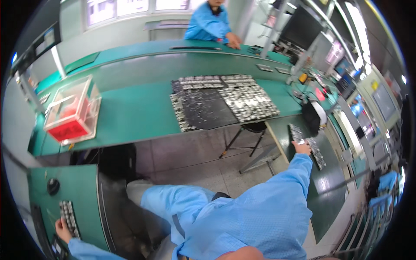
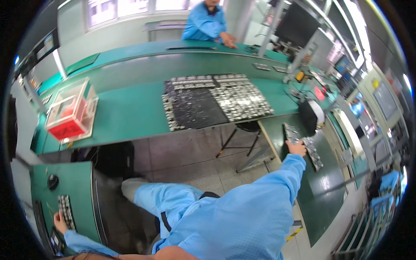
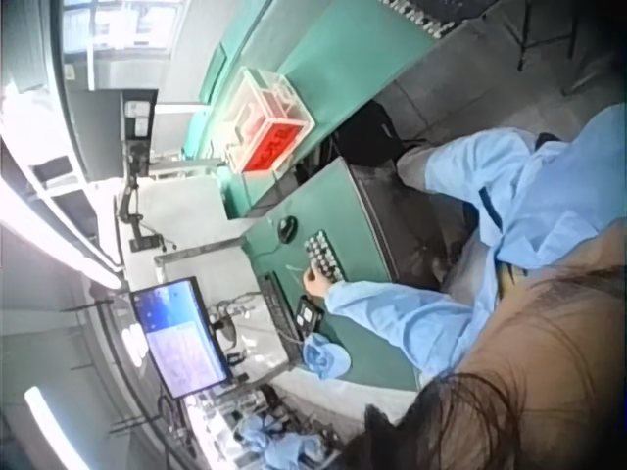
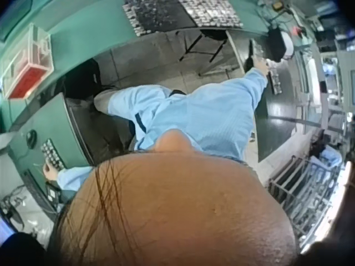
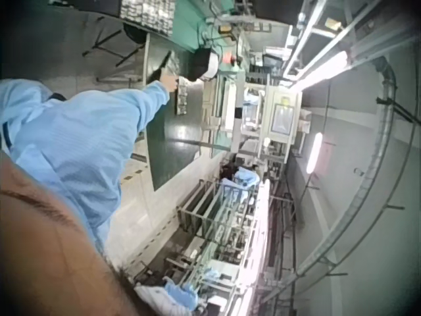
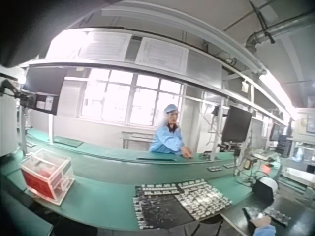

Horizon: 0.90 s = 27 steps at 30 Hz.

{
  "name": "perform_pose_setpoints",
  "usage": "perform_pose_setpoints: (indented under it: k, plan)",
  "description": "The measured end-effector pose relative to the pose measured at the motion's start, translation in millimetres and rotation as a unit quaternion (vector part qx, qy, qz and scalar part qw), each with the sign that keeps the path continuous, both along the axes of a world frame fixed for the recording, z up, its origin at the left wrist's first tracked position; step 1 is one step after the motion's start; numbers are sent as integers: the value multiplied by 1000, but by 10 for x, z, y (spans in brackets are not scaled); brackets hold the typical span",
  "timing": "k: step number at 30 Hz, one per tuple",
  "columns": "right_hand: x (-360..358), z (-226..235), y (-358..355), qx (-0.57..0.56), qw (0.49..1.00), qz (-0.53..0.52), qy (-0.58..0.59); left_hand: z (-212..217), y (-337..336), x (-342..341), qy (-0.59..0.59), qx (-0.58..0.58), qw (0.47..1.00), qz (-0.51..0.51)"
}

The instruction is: The recorder is inspecting and testing printed circuit boards, scanning barcodes and using a computer interface.

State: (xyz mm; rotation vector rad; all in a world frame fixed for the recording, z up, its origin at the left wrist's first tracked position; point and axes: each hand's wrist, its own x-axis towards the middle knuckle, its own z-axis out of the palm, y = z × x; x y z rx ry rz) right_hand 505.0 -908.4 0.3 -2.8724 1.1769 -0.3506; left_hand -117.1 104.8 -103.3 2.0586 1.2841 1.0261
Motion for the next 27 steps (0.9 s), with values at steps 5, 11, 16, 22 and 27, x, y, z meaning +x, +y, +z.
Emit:
perform_pose_setpoints:
  k: [5, 11, 16, 22, 27]
  plan:
    - [423, -124, 211, -34, 971, 1, -235, 221, -194, 120, -28, 3, 999, 29]
    - [1029, 806, 2190, 207, 732, 488, -428, 670, -890, 521, -30, -7, 995, 96]
    - [-98, 1440, 4678, 216, 548, 764, -265, 895, -1098, 732, -4, 7, 992, 128]
    - [-1343, 1241, 6526, 117, 366, 902, -199, 1052, -1243, 824, -16, -64, 985, 157]
    - [-1502, 805, 6838, 118, 379, 894, -208, 1010, -1228, 776, -28, -32, 988, 147]
